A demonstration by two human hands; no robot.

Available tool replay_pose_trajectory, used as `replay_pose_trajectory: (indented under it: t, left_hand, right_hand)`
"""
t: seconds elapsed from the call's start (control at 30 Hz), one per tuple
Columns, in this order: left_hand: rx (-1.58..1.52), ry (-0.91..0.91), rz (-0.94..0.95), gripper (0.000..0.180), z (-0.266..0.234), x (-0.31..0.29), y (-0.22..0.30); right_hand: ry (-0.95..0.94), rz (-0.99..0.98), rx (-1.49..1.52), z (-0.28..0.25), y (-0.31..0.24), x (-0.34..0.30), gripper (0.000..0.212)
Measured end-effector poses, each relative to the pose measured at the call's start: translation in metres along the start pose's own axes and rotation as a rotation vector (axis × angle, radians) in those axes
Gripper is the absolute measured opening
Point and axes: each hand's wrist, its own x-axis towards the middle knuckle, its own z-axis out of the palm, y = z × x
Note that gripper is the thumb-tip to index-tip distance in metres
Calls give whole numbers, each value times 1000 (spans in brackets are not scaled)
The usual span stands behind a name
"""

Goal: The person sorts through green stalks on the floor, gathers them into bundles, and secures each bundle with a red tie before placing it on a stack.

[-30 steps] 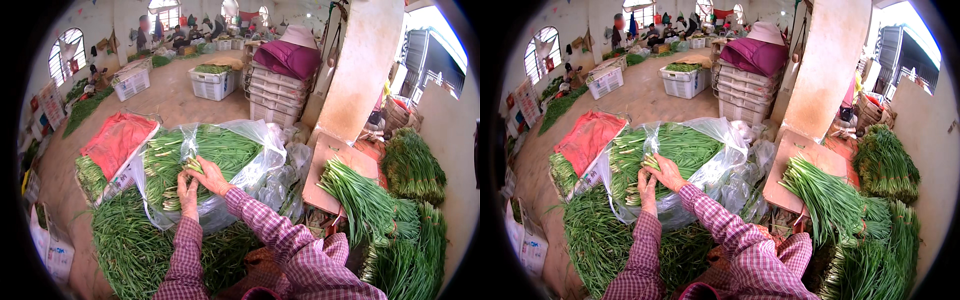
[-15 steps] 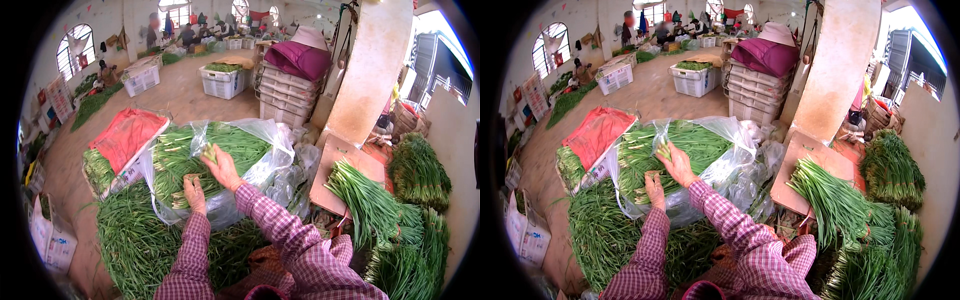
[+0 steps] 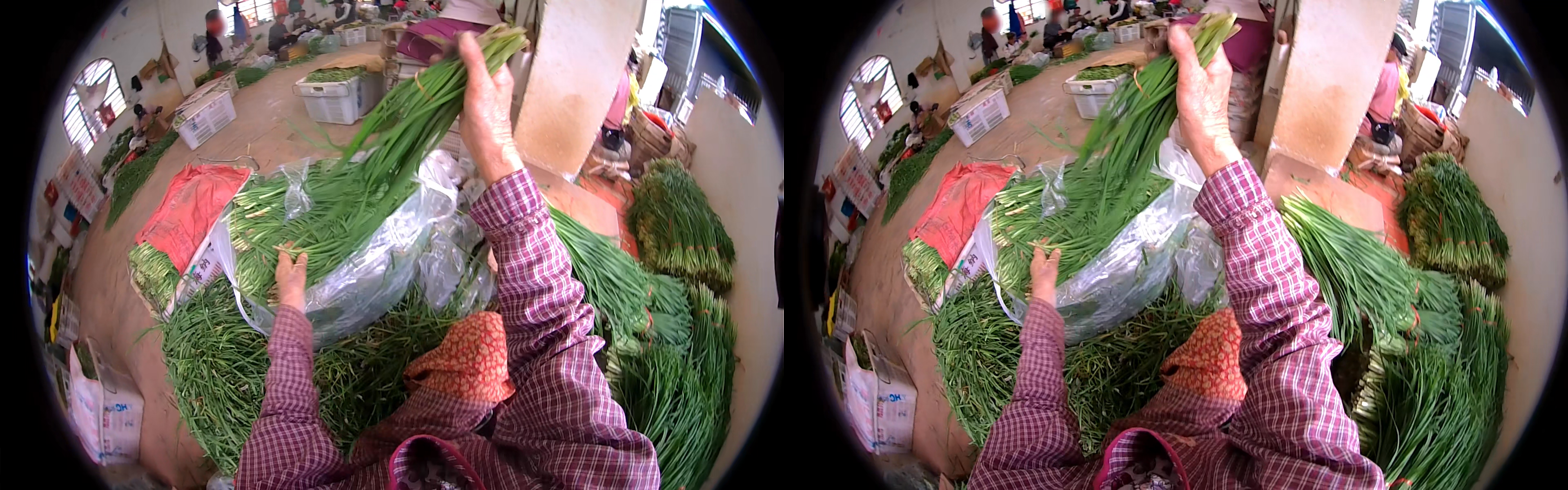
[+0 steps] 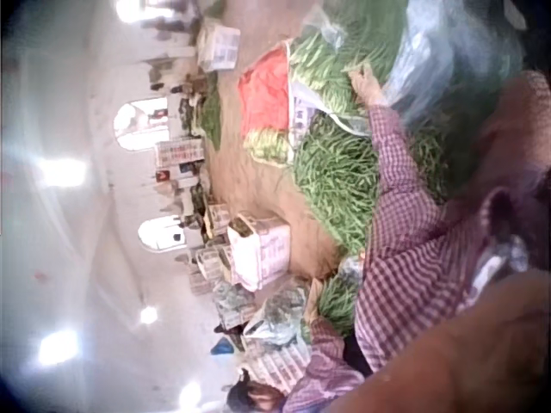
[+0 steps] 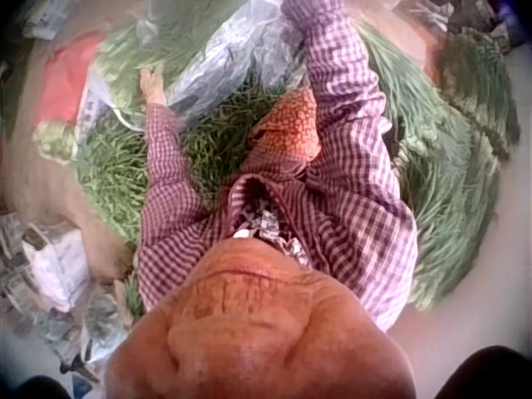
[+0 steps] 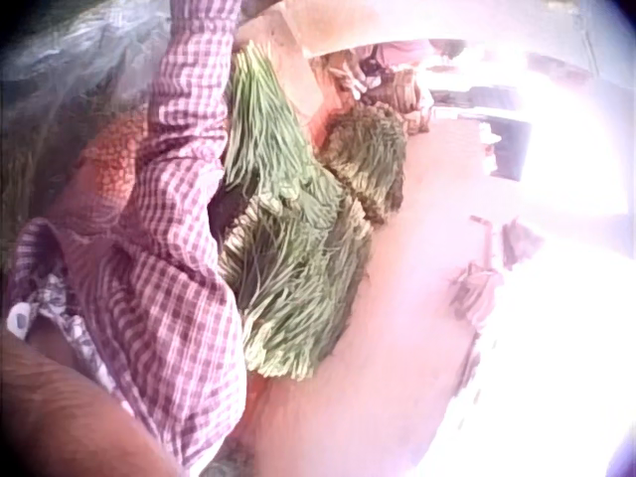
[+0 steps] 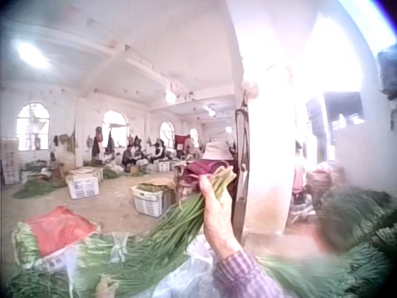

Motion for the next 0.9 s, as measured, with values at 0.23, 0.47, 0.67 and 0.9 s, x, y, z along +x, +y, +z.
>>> replay_pose_trajectory:
  t: [0.23, 0.47, 0.67, 0.9]
  left_hand:
    - [573, -332, -1, 51, -90, -53, 147]
    - [243, -155, 833, 113, -17, -133, 284]
    - [-291, -650, -11, 66, 26, -129, 233]
    - [155, -451, 309, 42, 11, -143, 239]
  right_hand:
    - [258, 326, 221, -46, -4, -75, 34]
    - [203, 458, 485, -9, -14, -136, 35]
    - [178, 427, 603, -23, -27, -148, 31]
    - [228, 464, 729, -94, -24, -126, 36]
